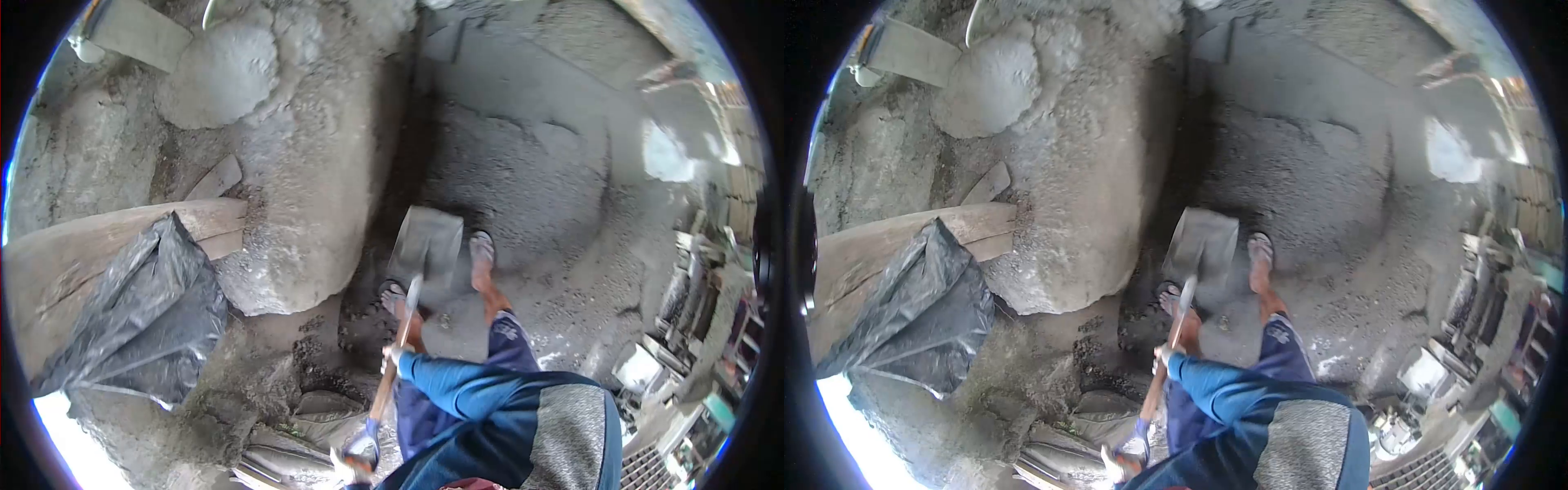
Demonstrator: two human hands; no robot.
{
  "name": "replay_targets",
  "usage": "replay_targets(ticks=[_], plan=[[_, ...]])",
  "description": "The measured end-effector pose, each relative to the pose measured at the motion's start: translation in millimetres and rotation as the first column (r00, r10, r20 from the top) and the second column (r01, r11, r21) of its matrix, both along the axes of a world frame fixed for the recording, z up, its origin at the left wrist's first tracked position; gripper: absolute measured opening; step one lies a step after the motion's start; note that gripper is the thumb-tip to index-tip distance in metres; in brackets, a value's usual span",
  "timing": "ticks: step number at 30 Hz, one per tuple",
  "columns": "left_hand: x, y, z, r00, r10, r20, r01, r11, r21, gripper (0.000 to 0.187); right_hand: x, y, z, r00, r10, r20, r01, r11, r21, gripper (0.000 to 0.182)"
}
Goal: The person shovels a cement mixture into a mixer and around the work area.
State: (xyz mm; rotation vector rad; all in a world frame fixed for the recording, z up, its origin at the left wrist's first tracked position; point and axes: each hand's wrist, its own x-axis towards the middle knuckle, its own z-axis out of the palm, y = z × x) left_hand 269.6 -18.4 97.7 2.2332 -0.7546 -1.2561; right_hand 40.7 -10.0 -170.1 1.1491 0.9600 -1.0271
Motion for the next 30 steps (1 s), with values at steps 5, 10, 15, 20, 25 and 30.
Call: replay_targets(ticks=[5, 10, 15, 20, 25, 30], plan=[[-15.7, 2.6, -78.2, 0.997, 0.072, 0.006, -0.071, 0.995, -0.063, 0.033, 42.2, -15.6, -138.8, 0.985, 0.152, 0.087, -0.133, 0.973, -0.188, 0.007], [-179.7, -58.5, -218.3, 0.84, 0.27, -0.47, -0.161, 0.952, 0.259, 0.042, -241.5, -93.6, -240.3, 0.997, 0.047, -0.068, -0.064, 0.963, -0.261, 0.023], [-260.4, -26.7, -206.1, 0.9, 0.309, -0.306, -0.267, 0.948, 0.172, 0.048, -283.7, -75.6, -229.8, 0.962, 0.009, -0.274, -0.03, 0.997, -0.072, 0.015], [-205.1, -4.1, -205.7, 0.946, 0.19, -0.264, -0.155, 0.977, 0.148, 0.049, -262.5, -27.8, -166.2, 0.946, -0.158, -0.282, 0.113, 0.979, -0.167, 0.012], [-218.4, -7.6, -143.5, 0.915, -0.095, -0.393, 0.172, 0.971, 0.164, 0.062, -284.5, 51.8, -84.4, 0.864, -0.394, -0.312, 0.35, 0.917, -0.19, 0.008], [-273.4, 3.5, -116.3, 0.856, -0.22, -0.468, 0.415, 0.832, 0.368, 0.066, -336.2, 179.0, 28.3, 0.647, -0.57, -0.507, 0.622, 0.779, -0.082, 0.016]])
